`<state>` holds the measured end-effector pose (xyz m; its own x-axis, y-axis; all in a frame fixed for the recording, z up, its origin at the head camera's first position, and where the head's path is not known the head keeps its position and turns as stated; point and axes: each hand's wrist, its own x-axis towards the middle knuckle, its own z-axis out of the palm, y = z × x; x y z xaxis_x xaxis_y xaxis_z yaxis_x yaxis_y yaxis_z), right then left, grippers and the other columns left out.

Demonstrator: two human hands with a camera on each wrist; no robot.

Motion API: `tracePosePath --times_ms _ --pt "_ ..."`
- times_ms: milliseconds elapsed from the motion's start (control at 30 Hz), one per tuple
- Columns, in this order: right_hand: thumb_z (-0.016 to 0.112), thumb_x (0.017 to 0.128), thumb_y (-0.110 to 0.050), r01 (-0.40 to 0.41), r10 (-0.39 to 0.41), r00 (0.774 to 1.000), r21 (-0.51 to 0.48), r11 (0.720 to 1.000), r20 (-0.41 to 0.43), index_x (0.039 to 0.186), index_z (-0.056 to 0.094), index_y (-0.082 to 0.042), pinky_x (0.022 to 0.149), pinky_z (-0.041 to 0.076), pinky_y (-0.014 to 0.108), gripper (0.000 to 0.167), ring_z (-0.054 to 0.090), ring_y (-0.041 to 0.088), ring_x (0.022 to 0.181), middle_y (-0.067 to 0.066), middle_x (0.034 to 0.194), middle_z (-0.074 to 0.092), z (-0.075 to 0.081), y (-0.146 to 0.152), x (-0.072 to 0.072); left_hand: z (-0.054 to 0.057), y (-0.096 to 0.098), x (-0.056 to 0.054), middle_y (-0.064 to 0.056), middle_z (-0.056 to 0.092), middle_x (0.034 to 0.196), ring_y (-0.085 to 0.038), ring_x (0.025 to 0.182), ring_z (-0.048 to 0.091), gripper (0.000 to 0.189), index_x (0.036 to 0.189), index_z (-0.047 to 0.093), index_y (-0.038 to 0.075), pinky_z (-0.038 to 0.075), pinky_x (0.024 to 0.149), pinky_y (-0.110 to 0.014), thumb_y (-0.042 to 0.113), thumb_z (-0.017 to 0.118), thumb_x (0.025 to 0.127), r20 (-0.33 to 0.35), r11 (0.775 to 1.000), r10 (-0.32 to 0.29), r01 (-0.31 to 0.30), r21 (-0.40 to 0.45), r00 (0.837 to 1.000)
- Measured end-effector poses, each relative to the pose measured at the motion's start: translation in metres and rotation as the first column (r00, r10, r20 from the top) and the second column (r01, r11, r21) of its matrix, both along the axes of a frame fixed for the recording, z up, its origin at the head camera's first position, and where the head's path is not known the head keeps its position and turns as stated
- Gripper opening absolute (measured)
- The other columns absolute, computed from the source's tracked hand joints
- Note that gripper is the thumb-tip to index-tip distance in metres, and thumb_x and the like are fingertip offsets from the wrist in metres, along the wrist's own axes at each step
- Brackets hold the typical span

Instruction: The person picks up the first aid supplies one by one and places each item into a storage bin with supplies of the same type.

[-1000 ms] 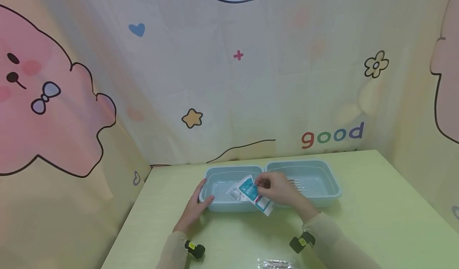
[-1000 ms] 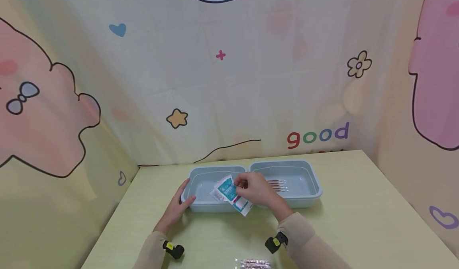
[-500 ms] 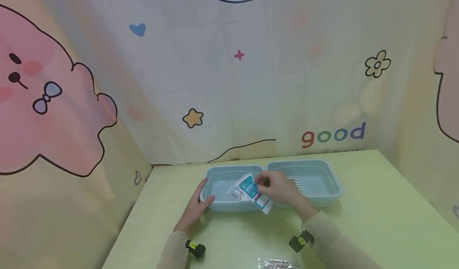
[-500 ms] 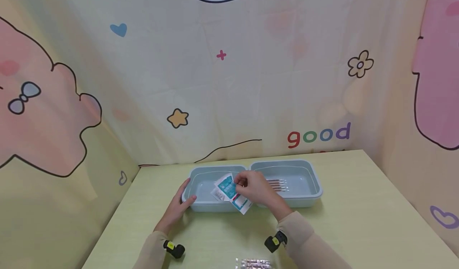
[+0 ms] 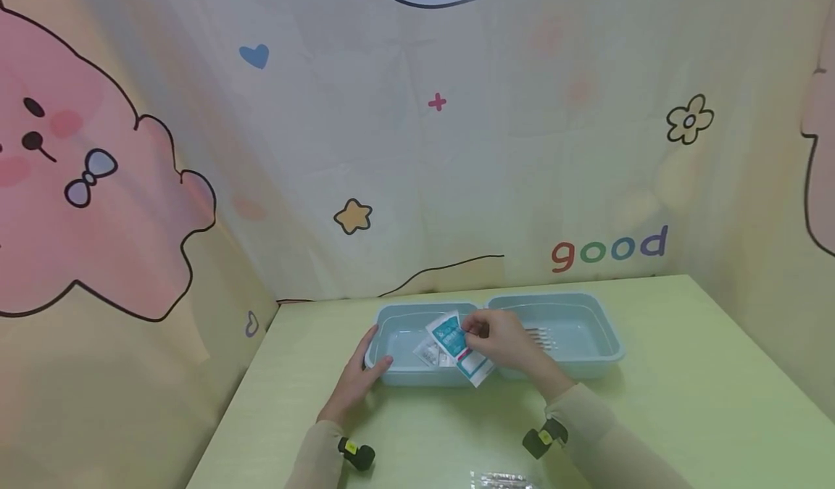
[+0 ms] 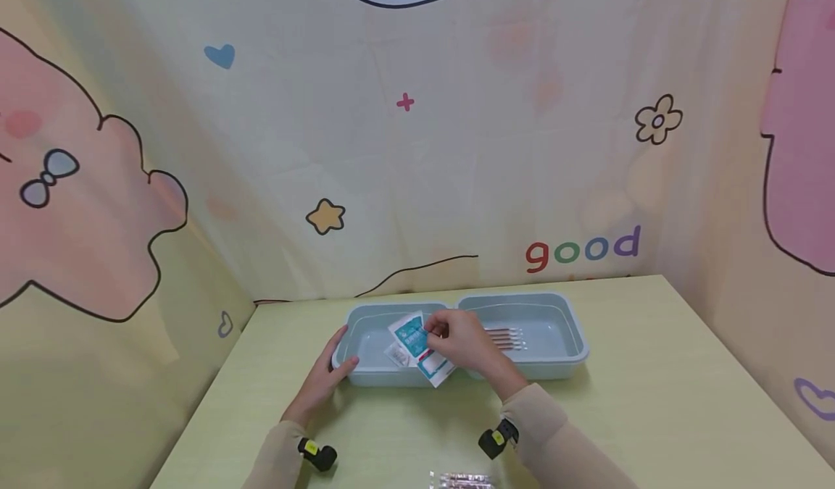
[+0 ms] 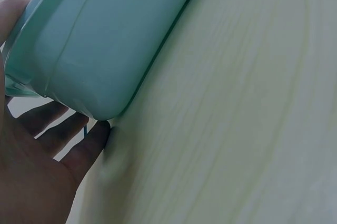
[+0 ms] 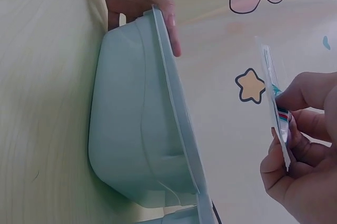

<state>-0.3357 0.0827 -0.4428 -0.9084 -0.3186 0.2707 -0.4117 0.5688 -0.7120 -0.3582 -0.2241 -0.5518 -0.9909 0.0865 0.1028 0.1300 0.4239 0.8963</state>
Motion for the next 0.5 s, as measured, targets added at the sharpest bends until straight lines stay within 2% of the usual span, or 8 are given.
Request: tracePosePath --times_ms 500 --pt "0.066 0.086 -0.007 0.021 -0.021 1.000 -0.023 1.000 -0.013 0.092 0.072 -0.008 0.063 0.046 0.020 0.008 0.053 0.011 0.071 -0.003 0.078 0.063 -0.0084 -0.0045 -0.0051 -0.0031 -0.0028 -0.0024 -0.011 0.029 0.159 -0.041 0.144 0.029 0.075 0.152 0.028 0.037 0.025 0.112 -0.066 0.048 0.066 0.089 0.000 1.000 -0.007 0.007 0.008 1.000"
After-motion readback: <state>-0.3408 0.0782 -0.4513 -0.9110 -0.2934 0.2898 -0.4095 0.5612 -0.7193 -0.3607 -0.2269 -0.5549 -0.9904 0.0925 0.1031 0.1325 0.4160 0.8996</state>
